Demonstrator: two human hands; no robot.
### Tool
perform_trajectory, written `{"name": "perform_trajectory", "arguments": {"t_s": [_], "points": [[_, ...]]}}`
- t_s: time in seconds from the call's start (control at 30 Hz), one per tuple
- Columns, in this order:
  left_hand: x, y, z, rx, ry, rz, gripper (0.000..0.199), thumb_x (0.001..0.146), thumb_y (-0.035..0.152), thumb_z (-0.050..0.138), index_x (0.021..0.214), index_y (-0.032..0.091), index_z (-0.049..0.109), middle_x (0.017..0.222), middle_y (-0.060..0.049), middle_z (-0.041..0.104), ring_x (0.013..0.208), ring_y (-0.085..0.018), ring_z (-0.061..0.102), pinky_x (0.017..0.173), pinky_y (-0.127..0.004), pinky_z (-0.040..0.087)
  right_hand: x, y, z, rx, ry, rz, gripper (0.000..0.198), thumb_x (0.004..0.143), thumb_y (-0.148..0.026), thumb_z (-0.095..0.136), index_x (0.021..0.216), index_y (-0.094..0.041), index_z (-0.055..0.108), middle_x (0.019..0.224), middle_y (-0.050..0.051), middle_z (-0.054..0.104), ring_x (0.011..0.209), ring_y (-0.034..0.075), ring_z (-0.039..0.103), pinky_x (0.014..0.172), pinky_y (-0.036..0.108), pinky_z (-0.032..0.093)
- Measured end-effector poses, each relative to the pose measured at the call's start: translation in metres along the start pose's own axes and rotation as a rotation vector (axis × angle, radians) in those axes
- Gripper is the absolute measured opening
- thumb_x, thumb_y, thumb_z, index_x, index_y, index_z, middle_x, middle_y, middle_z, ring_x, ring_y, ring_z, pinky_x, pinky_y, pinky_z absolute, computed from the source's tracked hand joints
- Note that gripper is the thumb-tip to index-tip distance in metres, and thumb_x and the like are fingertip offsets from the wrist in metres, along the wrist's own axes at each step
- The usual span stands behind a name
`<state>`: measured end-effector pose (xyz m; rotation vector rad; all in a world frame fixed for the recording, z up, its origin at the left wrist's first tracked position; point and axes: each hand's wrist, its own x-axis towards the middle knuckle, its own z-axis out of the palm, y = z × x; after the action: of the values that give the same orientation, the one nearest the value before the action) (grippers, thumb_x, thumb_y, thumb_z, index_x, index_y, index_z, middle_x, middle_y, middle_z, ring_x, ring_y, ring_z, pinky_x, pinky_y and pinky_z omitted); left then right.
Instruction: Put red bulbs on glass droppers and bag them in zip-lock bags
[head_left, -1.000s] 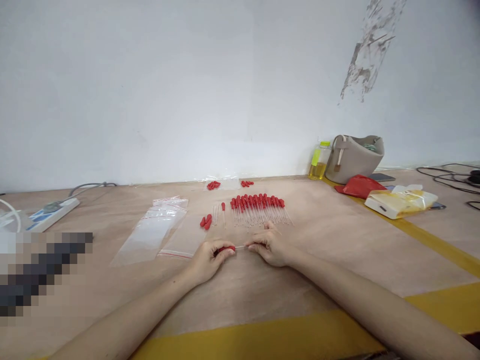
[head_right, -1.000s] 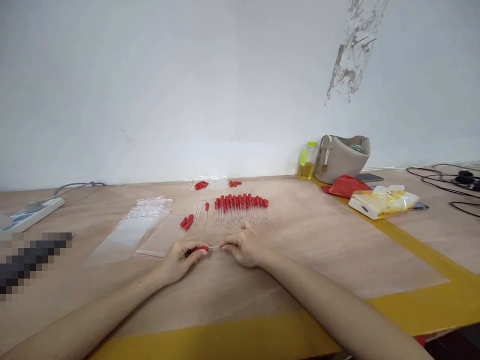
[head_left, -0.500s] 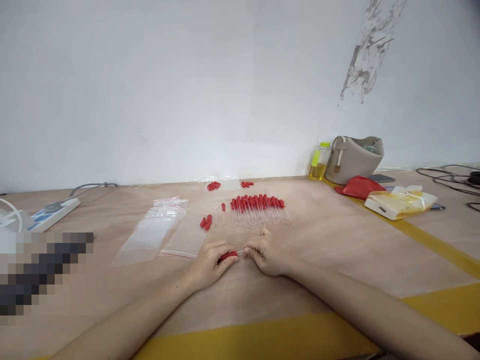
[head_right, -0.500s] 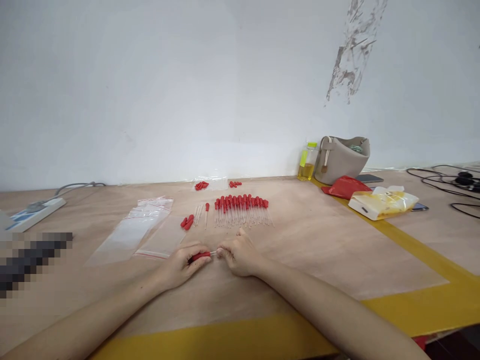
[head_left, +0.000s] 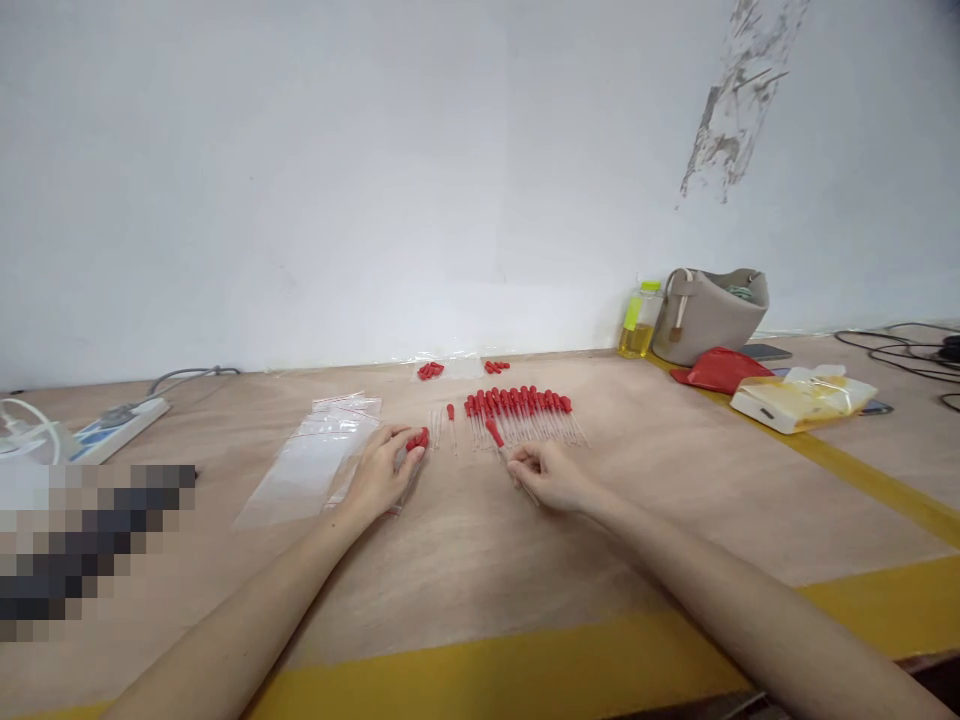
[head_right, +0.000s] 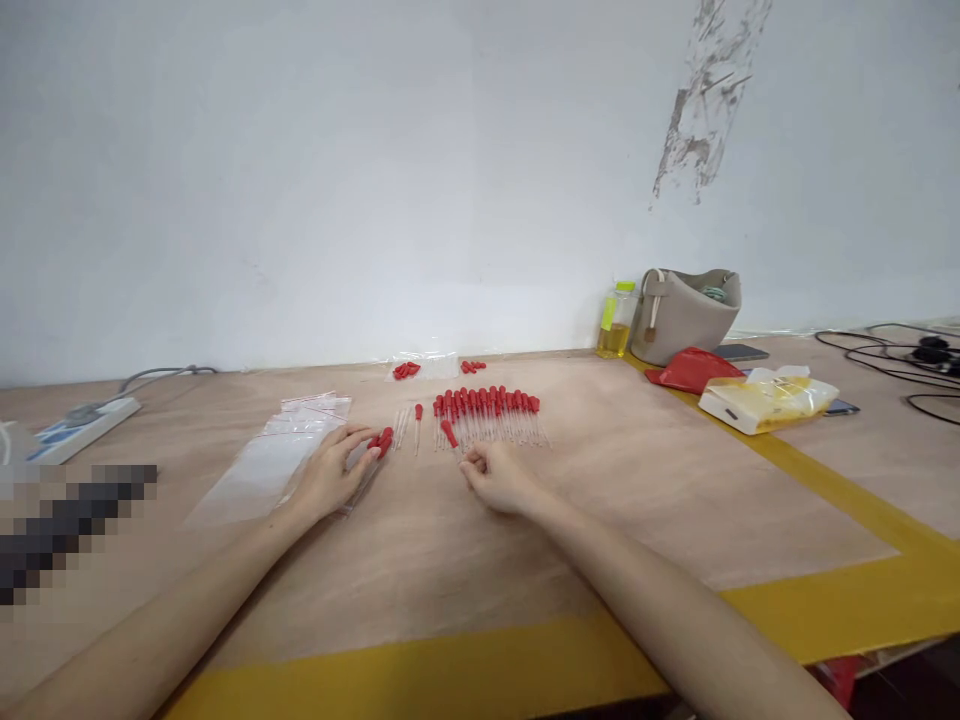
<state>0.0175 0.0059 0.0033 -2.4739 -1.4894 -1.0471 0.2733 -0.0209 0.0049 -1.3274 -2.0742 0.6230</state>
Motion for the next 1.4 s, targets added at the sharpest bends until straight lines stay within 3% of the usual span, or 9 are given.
{"name": "perform_trajectory", "arguments": {"t_s": [0.07,0.13,0.27,0.37,0.53,0.7,0.93,1.2,1.4], "points": [[0.002,-0.011,0.001,0.065,-0.056,-0.049,0.03,0.082,0.03,0.043,0.106,0.018,0.056,0.109,-0.008,0.052,0.101,-0.022,0.049,0.088,-0.035,0.039,0.012,0.005,0.0,0.142,-0.003,0.132,0.02,0.078,-0.027,0.042,0.072,-0.014,0.056,0.065,0.004,0.064,0.057,0.012,0.057,0.052,0.022,0.039],[0.003,-0.017,0.004,0.093,-0.135,-0.067,0.034,0.083,0.031,0.041,0.112,0.019,0.053,0.117,-0.009,0.048,0.106,-0.023,0.047,0.09,-0.036,0.038,0.025,0.004,0.0,0.132,0.02,0.175,0.022,0.077,-0.03,0.044,0.066,-0.015,0.057,0.064,0.004,0.064,0.058,0.013,0.058,0.053,0.022,0.039],[0.003,-0.022,0.011,0.048,-0.208,-0.06,0.036,0.085,0.03,0.037,0.115,0.016,0.052,0.119,-0.01,0.049,0.109,-0.021,0.046,0.093,-0.034,0.036,0.055,-0.012,0.003,-0.131,0.138,0.183,0.023,0.072,-0.031,0.049,0.057,-0.017,0.06,0.064,0.004,0.064,0.068,0.017,0.059,0.06,0.024,0.038],[0.003,-0.022,0.011,0.022,-0.191,-0.064,0.035,0.084,0.03,0.039,0.111,0.016,0.056,0.115,-0.009,0.053,0.106,-0.02,0.049,0.093,-0.033,0.037,0.079,-0.025,0.017,-0.306,0.211,0.224,0.024,0.073,-0.034,0.047,0.063,-0.019,0.063,0.074,0.006,0.066,0.078,0.02,0.058,0.073,0.031,0.035],[0.001,-0.02,0.008,0.016,-0.153,-0.078,0.032,0.082,0.031,0.043,0.106,0.018,0.059,0.108,-0.007,0.059,0.099,-0.021,0.054,0.088,-0.032,0.04,0.107,-0.029,0.046,-0.468,0.206,0.286,0.033,0.079,-0.038,0.039,0.078,-0.016,0.064,0.081,0.011,0.065,0.081,0.023,0.058,0.082,0.04,0.026],[0.001,-0.019,0.008,0.02,-0.137,-0.105,0.032,0.082,0.032,0.042,0.105,0.019,0.059,0.106,-0.006,0.061,0.097,-0.021,0.055,0.084,-0.032,0.042,0.112,-0.024,0.054,-0.518,0.207,0.301,0.04,0.082,-0.04,0.033,0.08,-0.013,0.063,0.084,0.014,0.064,0.081,0.024,0.058,0.085,0.043,0.021],[0.003,-0.022,0.009,-0.001,-0.106,-0.118,0.027,0.083,0.025,0.039,0.095,0.018,0.062,0.098,-0.006,0.064,0.091,-0.021,0.058,0.08,-0.032,0.043,0.115,-0.033,0.058,-0.516,0.234,0.212,0.029,0.078,-0.033,0.04,0.084,-0.015,0.062,0.082,0.011,0.065,0.08,0.022,0.058,0.082,0.039,0.023],[0.001,-0.024,0.01,0.013,-0.061,-0.078,0.018,0.078,0.017,0.042,0.083,0.02,0.059,0.088,-0.004,0.061,0.082,-0.019,0.056,0.073,-0.03,0.043,0.139,-0.056,0.069,-0.474,0.086,0.303,0.025,0.072,-0.027,0.049,0.088,-0.014,0.063,0.093,0.015,0.063,0.086,0.024,0.058,0.083,0.039,0.024],[-0.002,-0.025,0.009,0.094,-0.067,-0.085,0.027,0.074,0.01,0.042,0.098,0.019,0.049,0.091,-0.004,0.057,0.082,-0.019,0.055,0.069,-0.029,0.043,0.149,-0.064,0.074,-0.45,0.05,0.331,0.024,0.07,-0.022,0.054,0.09,-0.014,0.063,0.094,0.017,0.063,0.092,0.026,0.056,0.085,0.042,0.022]]}}
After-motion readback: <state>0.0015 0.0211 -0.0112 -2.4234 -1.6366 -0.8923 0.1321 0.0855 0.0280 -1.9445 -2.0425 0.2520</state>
